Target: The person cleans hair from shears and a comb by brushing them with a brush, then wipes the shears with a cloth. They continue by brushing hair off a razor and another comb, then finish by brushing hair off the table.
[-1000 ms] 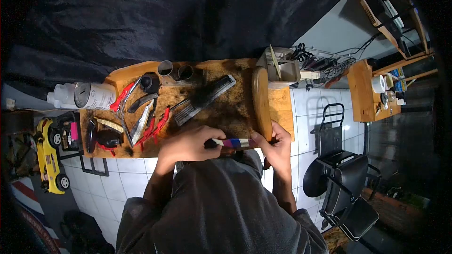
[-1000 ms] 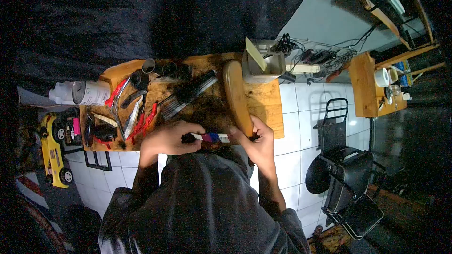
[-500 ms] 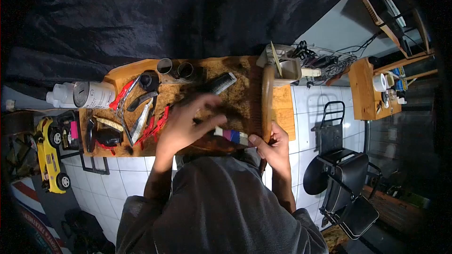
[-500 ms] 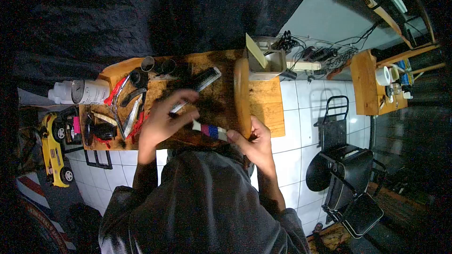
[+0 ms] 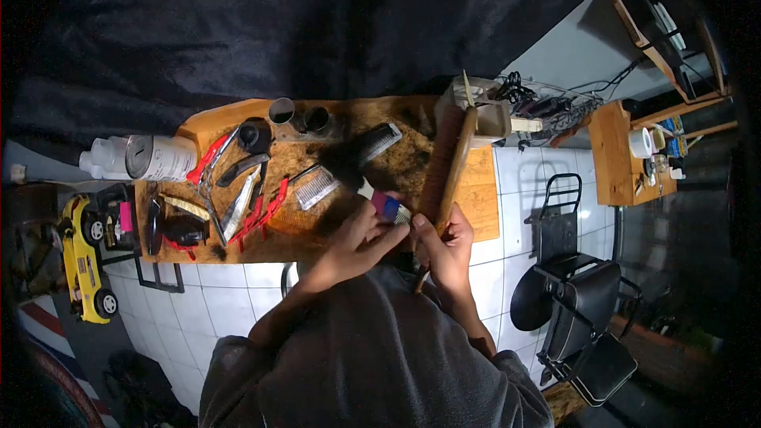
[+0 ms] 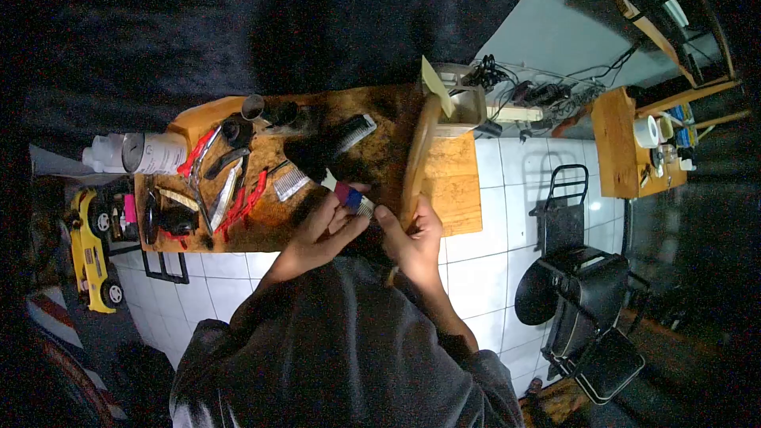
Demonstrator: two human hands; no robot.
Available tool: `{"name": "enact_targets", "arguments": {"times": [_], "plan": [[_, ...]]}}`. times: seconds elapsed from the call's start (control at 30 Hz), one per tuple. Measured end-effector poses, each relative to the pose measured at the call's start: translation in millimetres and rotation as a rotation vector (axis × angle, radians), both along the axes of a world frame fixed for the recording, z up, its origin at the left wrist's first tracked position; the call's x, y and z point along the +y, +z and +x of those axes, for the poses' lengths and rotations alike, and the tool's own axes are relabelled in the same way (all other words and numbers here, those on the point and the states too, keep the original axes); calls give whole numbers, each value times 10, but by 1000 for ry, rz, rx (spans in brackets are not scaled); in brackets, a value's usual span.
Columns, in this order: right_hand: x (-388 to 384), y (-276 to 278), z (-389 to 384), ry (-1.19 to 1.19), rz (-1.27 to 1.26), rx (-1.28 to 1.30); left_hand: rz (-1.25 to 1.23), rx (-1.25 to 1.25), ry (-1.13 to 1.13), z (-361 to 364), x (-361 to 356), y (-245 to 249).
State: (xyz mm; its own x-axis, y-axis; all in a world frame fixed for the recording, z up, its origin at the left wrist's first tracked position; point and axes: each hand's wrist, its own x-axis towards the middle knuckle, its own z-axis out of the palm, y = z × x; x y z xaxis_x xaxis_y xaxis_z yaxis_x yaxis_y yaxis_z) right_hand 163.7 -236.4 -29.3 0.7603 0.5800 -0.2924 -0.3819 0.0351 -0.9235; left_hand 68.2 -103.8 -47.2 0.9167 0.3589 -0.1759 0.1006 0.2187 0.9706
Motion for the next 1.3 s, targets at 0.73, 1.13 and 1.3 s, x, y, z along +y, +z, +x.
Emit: {"name": "enact_targets", "arguments": {"times": [0.73, 1.13, 1.3], "plan": [[-35, 83, 455, 124, -327, -872, -266, 200, -143, -311, 113, 416], [-6, -8, 388, 134, -350, -843, -368, 256, -201, -307, 327, 556], [-50, 50, 329, 147, -240, -858, -482, 286, -176, -286, 369, 541]]}}
